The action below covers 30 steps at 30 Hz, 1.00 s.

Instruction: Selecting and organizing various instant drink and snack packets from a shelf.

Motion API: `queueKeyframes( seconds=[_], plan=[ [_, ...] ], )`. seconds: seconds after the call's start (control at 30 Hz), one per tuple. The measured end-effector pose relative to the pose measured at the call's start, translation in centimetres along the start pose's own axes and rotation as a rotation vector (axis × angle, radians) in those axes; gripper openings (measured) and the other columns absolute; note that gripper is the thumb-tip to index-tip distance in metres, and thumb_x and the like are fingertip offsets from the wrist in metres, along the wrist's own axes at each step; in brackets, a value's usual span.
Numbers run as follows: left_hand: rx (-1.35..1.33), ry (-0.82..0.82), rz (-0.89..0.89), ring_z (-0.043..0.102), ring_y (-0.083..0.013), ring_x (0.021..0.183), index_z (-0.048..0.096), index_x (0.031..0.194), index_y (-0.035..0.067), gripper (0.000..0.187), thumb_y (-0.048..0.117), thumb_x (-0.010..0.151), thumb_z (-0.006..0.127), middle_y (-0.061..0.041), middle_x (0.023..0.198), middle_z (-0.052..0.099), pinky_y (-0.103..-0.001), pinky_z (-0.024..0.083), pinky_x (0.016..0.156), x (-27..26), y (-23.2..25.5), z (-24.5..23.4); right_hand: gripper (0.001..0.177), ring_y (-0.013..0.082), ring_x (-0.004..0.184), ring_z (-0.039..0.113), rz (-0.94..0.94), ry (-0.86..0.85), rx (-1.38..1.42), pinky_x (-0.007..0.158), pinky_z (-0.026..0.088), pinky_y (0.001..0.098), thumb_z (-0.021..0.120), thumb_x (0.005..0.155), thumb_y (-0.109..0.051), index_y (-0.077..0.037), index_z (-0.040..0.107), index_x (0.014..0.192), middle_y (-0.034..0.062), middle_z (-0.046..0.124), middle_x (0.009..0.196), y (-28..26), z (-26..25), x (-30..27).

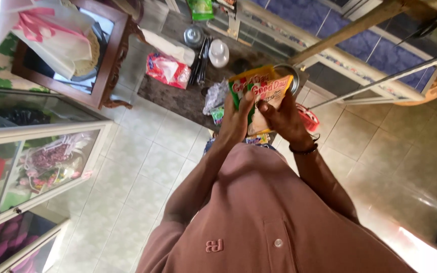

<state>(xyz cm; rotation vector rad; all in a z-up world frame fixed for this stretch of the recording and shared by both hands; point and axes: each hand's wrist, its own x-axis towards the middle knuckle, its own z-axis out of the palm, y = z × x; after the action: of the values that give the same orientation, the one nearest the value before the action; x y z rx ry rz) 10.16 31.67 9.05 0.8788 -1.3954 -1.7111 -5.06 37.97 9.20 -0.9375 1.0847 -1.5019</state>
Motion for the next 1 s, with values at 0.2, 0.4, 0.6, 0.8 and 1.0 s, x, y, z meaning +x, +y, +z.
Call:
queueKeyframes(
  seconds=[0.2, 0.4, 0.6, 0.8, 1.0],
  plan=[
    [0.37, 0.03, 0.094, 0.048, -0.0369, 0.139, 0.048, 0.148, 0.0, 0.062, 0.051, 0.114, 0.038, -0.022, 0.149, 0.05, -0.047, 0.033, 0.121, 3.1, -4.8, -1.9, 0.062, 0.0136, 0.111, 0.067, 0.206, -0.075, -0.028, 0.097, 0.059, 0.032, 0.089, 0.087, -0.014, -0.003, 0.055, 0.138, 0.0035, 0.068, 0.123, 0.0, -1.9, 2.0],
    [0.453, -0.076, -0.189, 0.052, -0.0397, 0.131, 0.031, 0.153, -0.003, 0.082, 0.054, 0.099, 0.054, -0.03, 0.152, 0.033, -0.052, 0.05, 0.103, 2.9, -4.6, -5.5, 0.07, 0.0212, 0.109, 0.071, 0.278, 0.024, -0.506, 0.096, 0.059, 0.0355, 0.09, 0.086, -0.023, -0.002, 0.054, 0.142, 0.0099, 0.073, 0.123, 5.6, -5.1, 3.8],
    [0.436, -0.048, -0.524, 0.069, -0.0366, 0.104, 0.053, 0.142, 0.0, 0.066, 0.048, 0.098, 0.06, -0.025, 0.113, 0.069, -0.048, 0.055, 0.089, -2.1, -10.4, -12.5, 0.091, 0.04, 0.115, 0.066, 0.457, 0.154, -1.09, 0.096, 0.053, 0.048, 0.091, 0.075, -0.03, -0.006, 0.042, 0.148, 0.0233, 0.064, 0.136, 22.0, -16.1, -3.9],
    [0.555, -0.206, -0.522, 0.072, -0.028, 0.108, 0.061, 0.134, 0.002, 0.052, 0.04, 0.099, 0.061, -0.018, 0.115, 0.076, -0.04, 0.055, 0.092, -8.3, -18.5, -15.8, 0.087, 0.0437, 0.112, 0.067, 1.004, 0.296, -1.057, 0.095, 0.054, 0.0509, 0.087, 0.073, -0.036, -0.011, 0.043, 0.144, 0.0255, 0.068, 0.126, 27.9, -17.5, -9.8],
    [0.792, -0.36, -0.612, 0.068, -0.0383, 0.11, 0.062, 0.134, 0.004, 0.051, 0.037, 0.094, 0.066, -0.022, 0.12, 0.071, -0.044, 0.053, 0.094, -7.6, -16.3, -13.3, 0.08, 0.0373, 0.126, 0.059, 1.115, 0.614, -0.816, 0.109, 0.047, 0.044, 0.09, 0.071, -0.036, -0.003, 0.05, 0.132, 0.0245, 0.064, 0.132, 37.1, -18.6, -10.3]
  ],
)
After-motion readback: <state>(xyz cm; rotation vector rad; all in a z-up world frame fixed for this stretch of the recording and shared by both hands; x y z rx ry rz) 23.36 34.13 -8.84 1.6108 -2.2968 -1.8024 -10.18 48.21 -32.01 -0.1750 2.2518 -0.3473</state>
